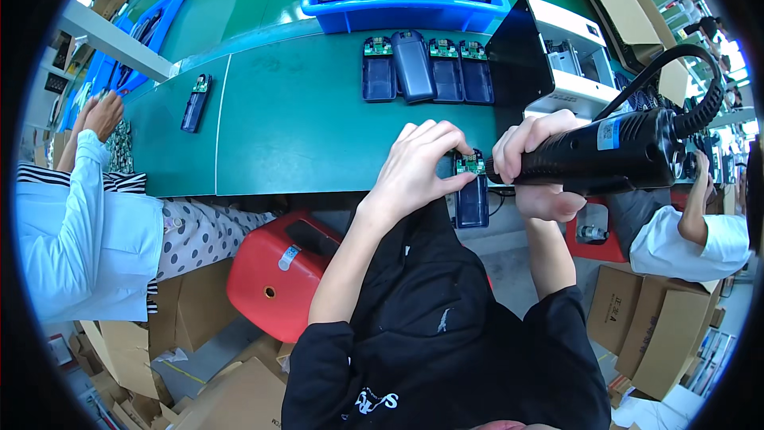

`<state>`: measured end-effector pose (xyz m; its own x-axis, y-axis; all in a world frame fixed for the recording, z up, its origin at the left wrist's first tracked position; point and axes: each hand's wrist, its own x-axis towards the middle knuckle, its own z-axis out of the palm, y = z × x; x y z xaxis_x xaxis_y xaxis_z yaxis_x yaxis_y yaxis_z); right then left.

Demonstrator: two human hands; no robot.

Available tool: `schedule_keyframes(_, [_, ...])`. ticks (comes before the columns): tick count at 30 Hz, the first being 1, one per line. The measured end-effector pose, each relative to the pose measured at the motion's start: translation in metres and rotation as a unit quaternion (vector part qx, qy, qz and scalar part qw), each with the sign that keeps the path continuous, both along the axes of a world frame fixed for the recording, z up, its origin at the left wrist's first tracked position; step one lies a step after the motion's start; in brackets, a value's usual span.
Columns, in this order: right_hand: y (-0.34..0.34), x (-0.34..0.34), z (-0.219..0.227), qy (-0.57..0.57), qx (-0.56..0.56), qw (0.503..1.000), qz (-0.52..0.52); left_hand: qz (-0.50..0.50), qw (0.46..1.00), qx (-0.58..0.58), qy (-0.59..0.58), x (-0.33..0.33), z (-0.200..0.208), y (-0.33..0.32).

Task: The person assembles electronic components by securing them into casings with screws using a power screwdriver.

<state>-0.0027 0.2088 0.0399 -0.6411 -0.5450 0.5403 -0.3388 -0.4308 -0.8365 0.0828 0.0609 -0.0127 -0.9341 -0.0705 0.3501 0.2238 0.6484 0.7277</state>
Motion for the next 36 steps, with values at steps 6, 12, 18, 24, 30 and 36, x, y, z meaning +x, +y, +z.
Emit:
schedule_keyframes(6, [-0.002,0.002,-0.002,-0.001,0.019,1.0,0.001,-0.001,1.0,-0.001,0.001,-0.001,-0.001,-0.001])
schedule_keyframes(12, [-0.004,0.003,-0.001,0.001,0.033,0.999,0.002,0.0,1.0,0.003,0.022,-0.001,-0.004,0.0])
schedule_keyframes(18, [-0.006,0.003,0.001,-0.005,0.034,0.999,-0.01,0.001,1.0,0.003,0.023,0.0,-0.004,0.0])
schedule_keyframes(24, [-0.006,0.002,-0.001,0.006,0.037,0.999,-0.004,0.0,1.0,0.014,0.021,-0.001,-0.003,0.0])
schedule_keyframes(30, [-0.002,0.002,-0.006,0.02,0.014,1.0,0.006,-0.016,0.998,0.052,0.037,-0.004,-0.006,0.001])
schedule_keyframes(36, [0.0,0.002,-0.013,0.002,-0.024,1.0,0.01,-0.035,0.995,0.087,0.013,-0.005,-0.002,0.001])
